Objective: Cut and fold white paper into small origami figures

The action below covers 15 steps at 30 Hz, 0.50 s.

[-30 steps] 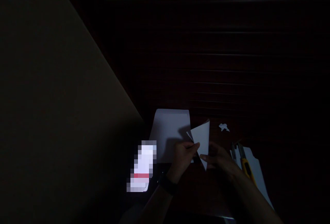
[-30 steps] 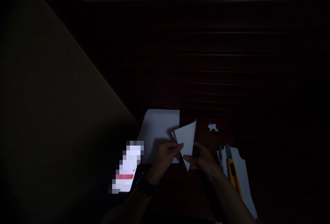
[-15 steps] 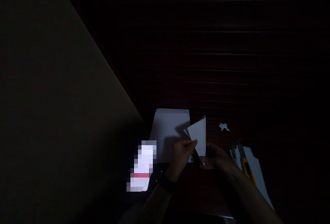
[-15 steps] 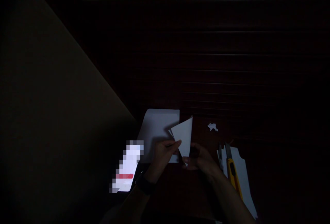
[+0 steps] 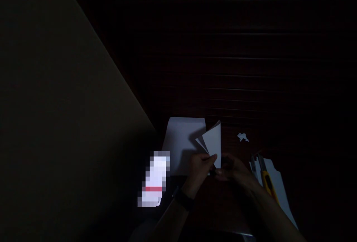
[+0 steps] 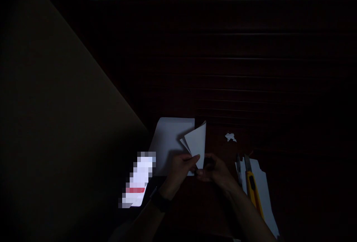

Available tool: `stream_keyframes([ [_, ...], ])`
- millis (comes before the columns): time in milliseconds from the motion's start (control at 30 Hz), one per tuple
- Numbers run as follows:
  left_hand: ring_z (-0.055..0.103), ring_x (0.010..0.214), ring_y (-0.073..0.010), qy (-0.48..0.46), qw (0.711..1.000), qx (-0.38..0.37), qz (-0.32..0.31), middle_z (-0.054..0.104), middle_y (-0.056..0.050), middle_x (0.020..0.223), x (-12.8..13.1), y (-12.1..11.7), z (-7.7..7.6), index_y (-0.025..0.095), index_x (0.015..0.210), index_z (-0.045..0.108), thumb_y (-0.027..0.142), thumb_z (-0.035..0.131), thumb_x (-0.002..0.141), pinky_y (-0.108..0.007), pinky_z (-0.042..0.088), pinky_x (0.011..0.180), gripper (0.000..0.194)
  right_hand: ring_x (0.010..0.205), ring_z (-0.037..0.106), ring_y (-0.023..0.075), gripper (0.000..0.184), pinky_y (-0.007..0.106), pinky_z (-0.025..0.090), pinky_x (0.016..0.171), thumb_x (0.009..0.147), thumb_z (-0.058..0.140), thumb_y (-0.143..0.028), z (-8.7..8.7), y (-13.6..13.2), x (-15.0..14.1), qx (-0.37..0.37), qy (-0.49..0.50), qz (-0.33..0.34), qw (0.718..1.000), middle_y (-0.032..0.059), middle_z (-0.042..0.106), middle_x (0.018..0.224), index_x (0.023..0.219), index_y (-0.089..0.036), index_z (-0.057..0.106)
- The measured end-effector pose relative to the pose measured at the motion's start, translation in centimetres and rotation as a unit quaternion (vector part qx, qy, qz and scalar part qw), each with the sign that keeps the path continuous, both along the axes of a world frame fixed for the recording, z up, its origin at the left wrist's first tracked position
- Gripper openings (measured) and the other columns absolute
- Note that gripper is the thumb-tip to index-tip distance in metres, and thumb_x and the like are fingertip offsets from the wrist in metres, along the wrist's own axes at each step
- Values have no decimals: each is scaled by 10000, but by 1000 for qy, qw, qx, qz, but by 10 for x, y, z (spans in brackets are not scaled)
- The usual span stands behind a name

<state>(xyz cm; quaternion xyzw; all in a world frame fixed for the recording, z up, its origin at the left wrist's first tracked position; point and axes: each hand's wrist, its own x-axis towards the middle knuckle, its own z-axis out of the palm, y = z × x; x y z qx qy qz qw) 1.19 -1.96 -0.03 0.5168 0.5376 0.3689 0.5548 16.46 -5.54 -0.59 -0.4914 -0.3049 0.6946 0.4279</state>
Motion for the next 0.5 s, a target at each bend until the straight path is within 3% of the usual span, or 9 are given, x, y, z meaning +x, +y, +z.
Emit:
stream_keyframes([
  [267,564,529,-137,-119,992,-50,10,599,-36,561,0,-1,1,109,583,640,439,671,676,-235,461,512,344,790,658,220,508,467,533,758,637,753,-172,2,-2,5,-17,24,12,999,15,637,864,1087,-244,530],
  [500,543,512,-123,-114,991,-68,0,584,-28,566,0,-4,5,105,616,632,476,663,675,-215,418,479,377,671,647,173,526,456,536,743,637,749,-176,6,-2,5,-34,55,22,998,-15,617,776,1105,-249,519],
])
